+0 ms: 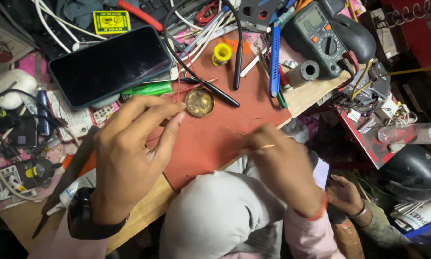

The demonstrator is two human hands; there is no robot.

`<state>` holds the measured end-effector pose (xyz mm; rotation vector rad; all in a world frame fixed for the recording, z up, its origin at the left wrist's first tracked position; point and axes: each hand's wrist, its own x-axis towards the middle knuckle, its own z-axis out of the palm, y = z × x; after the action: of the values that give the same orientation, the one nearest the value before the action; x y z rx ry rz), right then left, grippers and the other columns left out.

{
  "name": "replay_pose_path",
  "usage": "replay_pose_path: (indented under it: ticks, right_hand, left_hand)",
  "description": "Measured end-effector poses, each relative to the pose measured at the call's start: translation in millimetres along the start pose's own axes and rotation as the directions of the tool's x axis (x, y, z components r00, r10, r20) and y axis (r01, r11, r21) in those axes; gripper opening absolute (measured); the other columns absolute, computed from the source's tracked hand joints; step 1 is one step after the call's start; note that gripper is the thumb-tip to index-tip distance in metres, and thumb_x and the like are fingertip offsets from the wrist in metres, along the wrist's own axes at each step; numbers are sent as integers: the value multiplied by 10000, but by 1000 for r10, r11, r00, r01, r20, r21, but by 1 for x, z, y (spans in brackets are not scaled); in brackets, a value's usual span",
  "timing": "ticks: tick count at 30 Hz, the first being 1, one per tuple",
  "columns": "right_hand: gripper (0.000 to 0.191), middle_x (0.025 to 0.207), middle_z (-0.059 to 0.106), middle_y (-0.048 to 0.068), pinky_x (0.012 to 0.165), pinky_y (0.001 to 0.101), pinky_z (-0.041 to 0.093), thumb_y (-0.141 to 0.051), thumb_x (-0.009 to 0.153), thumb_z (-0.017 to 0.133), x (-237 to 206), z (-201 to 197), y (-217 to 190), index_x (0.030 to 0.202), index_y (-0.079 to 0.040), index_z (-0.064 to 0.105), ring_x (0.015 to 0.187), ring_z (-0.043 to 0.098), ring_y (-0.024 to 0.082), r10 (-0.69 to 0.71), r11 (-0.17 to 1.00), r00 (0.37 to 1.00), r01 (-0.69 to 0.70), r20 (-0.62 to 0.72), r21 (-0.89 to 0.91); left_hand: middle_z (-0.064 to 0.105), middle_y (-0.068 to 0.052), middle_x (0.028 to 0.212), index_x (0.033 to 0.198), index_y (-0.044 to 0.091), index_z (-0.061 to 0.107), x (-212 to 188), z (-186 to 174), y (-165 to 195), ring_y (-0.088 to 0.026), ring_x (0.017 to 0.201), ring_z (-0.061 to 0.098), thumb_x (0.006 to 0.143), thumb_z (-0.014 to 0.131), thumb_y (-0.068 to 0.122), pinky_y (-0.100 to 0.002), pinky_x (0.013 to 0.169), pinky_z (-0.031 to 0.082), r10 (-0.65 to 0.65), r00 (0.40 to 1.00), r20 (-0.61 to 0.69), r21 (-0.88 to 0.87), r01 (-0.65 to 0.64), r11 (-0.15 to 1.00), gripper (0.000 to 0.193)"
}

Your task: The person solders a connector onto a black cable at a cluttered electronics repair workbench. They strip and position the wire end, apply the soldering iron to the joint, then hold and manipulate a small fuse-like component with tweezers and a screwdriver while attaching it to the cable leads.

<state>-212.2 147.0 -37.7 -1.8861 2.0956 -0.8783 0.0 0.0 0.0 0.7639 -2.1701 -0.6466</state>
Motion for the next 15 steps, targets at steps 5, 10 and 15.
replay_pose_path:
  ticks: [5,10,15]
  right_hand:
    - [182,905,634,63,590,281,441,43,867,793,-14,-12,11,1013,-30,712,662,584,149,274,961,921,-273,-278,42]
    - [170,868,662,58,528,294,428,19,847,807,-6,-13,4,994,-51,758,578,555,162,177,984,964,-174,-199,30]
    - [138,920,637,72,633,373,509,-85,881,765,11,5,-9,1011,-88,717,749,660,260,-84,996,989,83,-124,-16]
  left_hand:
    - [702,-89,1017,1085,31,713,-4,5,-13,-214,842,722,943,745,56,-344,705,553,-130,987,90,27,128,991,147]
    - [692,-83,1007,1196,44,684,3,4,0,-262,888,695,911,765,93,-402,765,541,-76,989,129,120,61,991,301]
    - [628,-126,1119,1185,32,673,2,10,10,-299,926,661,860,806,153,-423,789,527,-48,993,112,189,26,982,372]
